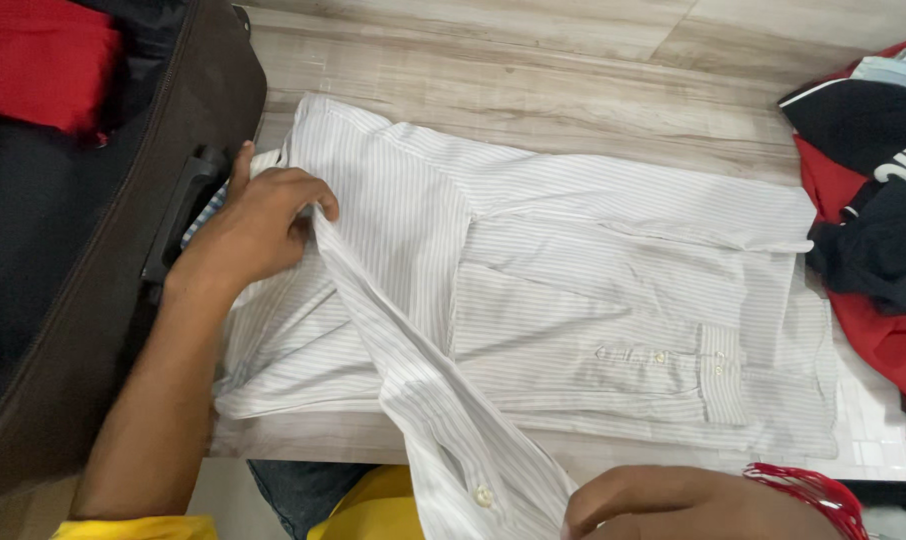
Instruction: The person buttons a striped shirt, folds the sleeves across the back by hand, folds the body into a rectangle, and places the shirt into a suitcase.
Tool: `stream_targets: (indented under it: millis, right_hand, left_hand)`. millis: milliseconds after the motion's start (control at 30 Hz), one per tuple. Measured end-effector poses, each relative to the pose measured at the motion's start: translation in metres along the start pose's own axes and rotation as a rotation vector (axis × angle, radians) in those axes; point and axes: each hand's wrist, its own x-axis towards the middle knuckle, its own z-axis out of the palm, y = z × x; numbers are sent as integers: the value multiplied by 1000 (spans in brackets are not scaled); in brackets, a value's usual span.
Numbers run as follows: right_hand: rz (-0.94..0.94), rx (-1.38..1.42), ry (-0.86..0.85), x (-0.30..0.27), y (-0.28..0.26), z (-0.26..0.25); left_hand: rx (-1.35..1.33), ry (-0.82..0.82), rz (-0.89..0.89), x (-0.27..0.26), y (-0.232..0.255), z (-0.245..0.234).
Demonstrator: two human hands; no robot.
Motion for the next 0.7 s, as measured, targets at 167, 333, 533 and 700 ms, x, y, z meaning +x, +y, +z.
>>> stream_targets:
  millis: [167,333,533,700]
  right_hand:
    - [-281,-256,347,11,-18,-2]
    - [-166,-817,561,-29,1,-38]
    - [209,-1082,698,-104,70,-96]
    - [309,-974,999,-109,110,-94]
  left_hand:
    - [-13,-16,217,-13,4,1]
    - [2,-75,113,-17,11,-9]
    - [-93,159,193,-5,20,-2]
    - [-170,270,218,26,27,18]
